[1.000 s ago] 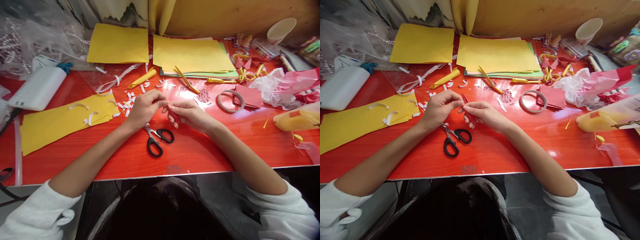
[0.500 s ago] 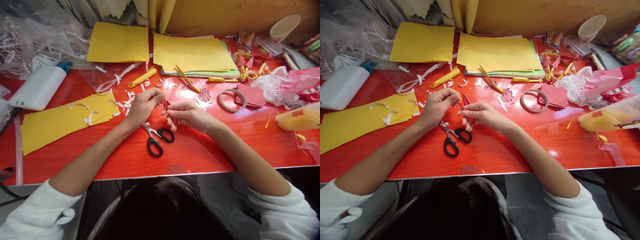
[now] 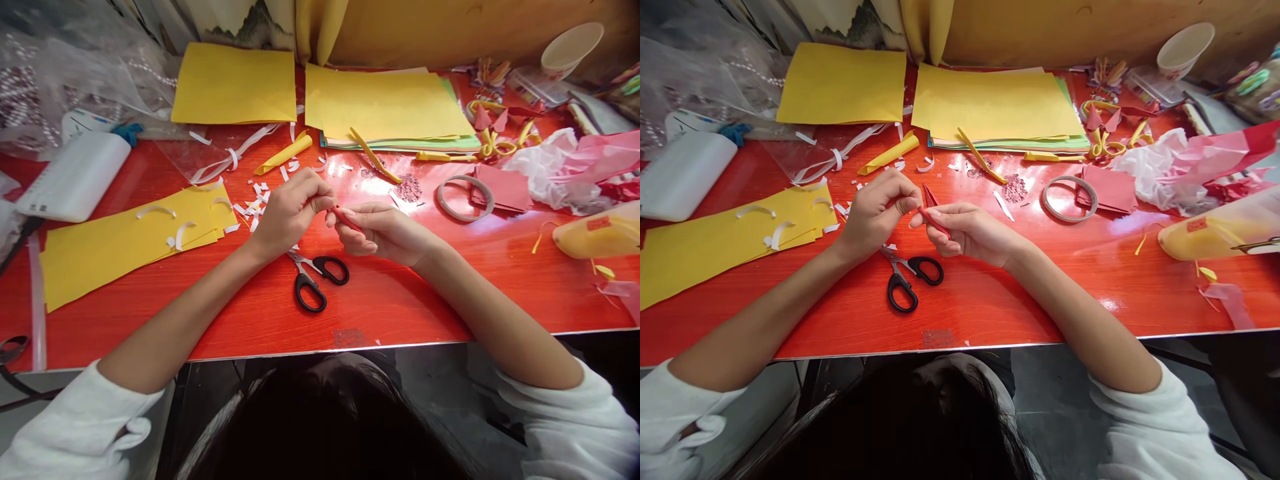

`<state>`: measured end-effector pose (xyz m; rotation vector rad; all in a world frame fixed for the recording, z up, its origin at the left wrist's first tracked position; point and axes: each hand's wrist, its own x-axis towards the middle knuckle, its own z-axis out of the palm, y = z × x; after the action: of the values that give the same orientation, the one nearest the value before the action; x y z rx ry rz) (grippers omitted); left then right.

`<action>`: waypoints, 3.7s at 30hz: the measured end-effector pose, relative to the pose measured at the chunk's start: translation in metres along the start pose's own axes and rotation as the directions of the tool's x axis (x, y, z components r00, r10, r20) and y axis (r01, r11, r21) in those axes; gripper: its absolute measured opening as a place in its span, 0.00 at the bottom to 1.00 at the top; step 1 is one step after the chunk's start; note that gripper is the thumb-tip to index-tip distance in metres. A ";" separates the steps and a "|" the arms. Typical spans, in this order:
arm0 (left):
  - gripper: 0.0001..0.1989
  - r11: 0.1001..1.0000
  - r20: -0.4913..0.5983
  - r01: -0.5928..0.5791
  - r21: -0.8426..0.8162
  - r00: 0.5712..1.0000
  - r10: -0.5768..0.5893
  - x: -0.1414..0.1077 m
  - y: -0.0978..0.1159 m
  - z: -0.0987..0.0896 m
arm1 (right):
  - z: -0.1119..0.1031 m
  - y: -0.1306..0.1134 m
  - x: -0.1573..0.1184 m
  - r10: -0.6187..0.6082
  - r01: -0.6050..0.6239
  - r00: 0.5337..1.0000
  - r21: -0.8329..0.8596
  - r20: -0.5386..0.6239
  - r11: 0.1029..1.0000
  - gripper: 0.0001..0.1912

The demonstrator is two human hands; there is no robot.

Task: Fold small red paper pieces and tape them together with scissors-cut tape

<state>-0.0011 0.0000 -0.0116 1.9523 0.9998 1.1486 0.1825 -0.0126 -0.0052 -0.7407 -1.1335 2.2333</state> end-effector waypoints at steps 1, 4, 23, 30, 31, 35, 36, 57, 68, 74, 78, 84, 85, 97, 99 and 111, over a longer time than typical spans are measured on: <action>0.09 1.000 -0.004 0.000 -0.003 1.000 0.000 -0.001 0.001 0.001 | 0.001 0.000 0.000 0.001 -0.001 1.000 0.000 0.007 1.000 0.09; 0.10 0.994 0.026 0.070 -0.089 0.997 -0.068 -0.002 0.002 0.004 | 0.002 0.001 0.001 -0.011 0.012 1.000 -0.037 0.016 0.999 0.09; 0.09 0.980 0.041 0.179 -0.092 0.984 -0.176 0.000 -0.006 0.004 | 0.004 0.006 0.005 -0.134 0.077 0.983 -0.378 -0.129 0.923 0.13; 0.10 0.931 0.030 0.275 -0.241 0.961 -0.276 0.006 -0.009 0.000 | 0.006 0.005 0.006 -0.160 0.058 0.963 -0.417 -0.215 0.907 0.11; 0.11 0.936 0.022 0.271 -0.227 0.962 -0.273 0.007 -0.008 -0.001 | 0.006 0.005 0.006 -0.168 0.062 0.961 -0.419 -0.222 0.906 0.10; 0.10 0.956 0.070 0.259 -0.138 0.965 -0.252 0.006 -0.007 -0.002 | 0.007 0.005 0.006 -0.162 0.052 0.961 -0.428 -0.225 0.902 0.10; 0.10 0.958 0.083 0.261 -0.122 0.964 -0.253 0.006 -0.007 -0.001 | 0.006 0.004 0.006 -0.153 0.043 0.962 -0.426 -0.226 0.904 0.10; 0.12 0.951 0.086 0.309 0.006 0.947 -0.309 0.005 -0.007 0.001 | 0.009 0.004 0.006 -0.161 -0.004 0.951 -0.530 -0.263 0.848 0.13; 0.17 0.930 0.104 0.362 -0.054 0.929 -0.356 0.004 -0.006 0.002 | 0.007 0.005 0.007 -0.175 0.022 0.964 -0.597 -0.200 0.802 0.10; 0.14 0.962 0.074 0.257 0.090 0.962 -0.263 0.005 -0.007 -0.002 | 0.009 0.001 0.005 -0.126 -0.027 0.965 -0.566 -0.230 0.824 0.12; 0.13 0.961 0.058 0.216 0.172 0.972 -0.229 0.004 -0.006 -0.002 | 0.010 -0.001 0.005 -0.109 -0.043 0.966 -0.564 -0.233 0.825 0.12; 0.14 0.951 0.018 0.219 0.216 0.973 -0.228 0.003 -0.006 0.002 | 0.010 0.000 0.006 -0.128 -0.028 0.965 -0.578 -0.228 0.816 0.12; 0.14 0.949 -0.001 0.213 0.232 0.976 -0.219 0.003 -0.006 0.002 | 0.010 0.000 0.006 -0.126 -0.030 0.965 -0.568 -0.232 0.823 0.12; 0.08 0.990 0.199 0.132 0.058 0.970 -0.141 0.003 -0.012 0.000 | 0.006 -0.001 0.006 -0.084 -0.048 0.962 -0.461 -0.261 0.886 0.08; 0.08 0.988 0.178 0.077 0.136 0.979 -0.101 0.003 -0.011 0.000 | 0.007 -0.001 0.006 -0.072 -0.063 0.959 -0.454 -0.274 0.889 0.08; 0.07 0.937 0.109 -0.040 0.346 0.994 0.002 -0.001 -0.006 0.006 | 0.006 -0.001 0.005 -0.075 -0.041 0.976 -0.509 -0.205 0.860 0.06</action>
<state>0.0021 0.0011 -0.0190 2.2790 1.1907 0.9117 0.1756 -0.0121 -0.0024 -1.1491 -1.6318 1.7804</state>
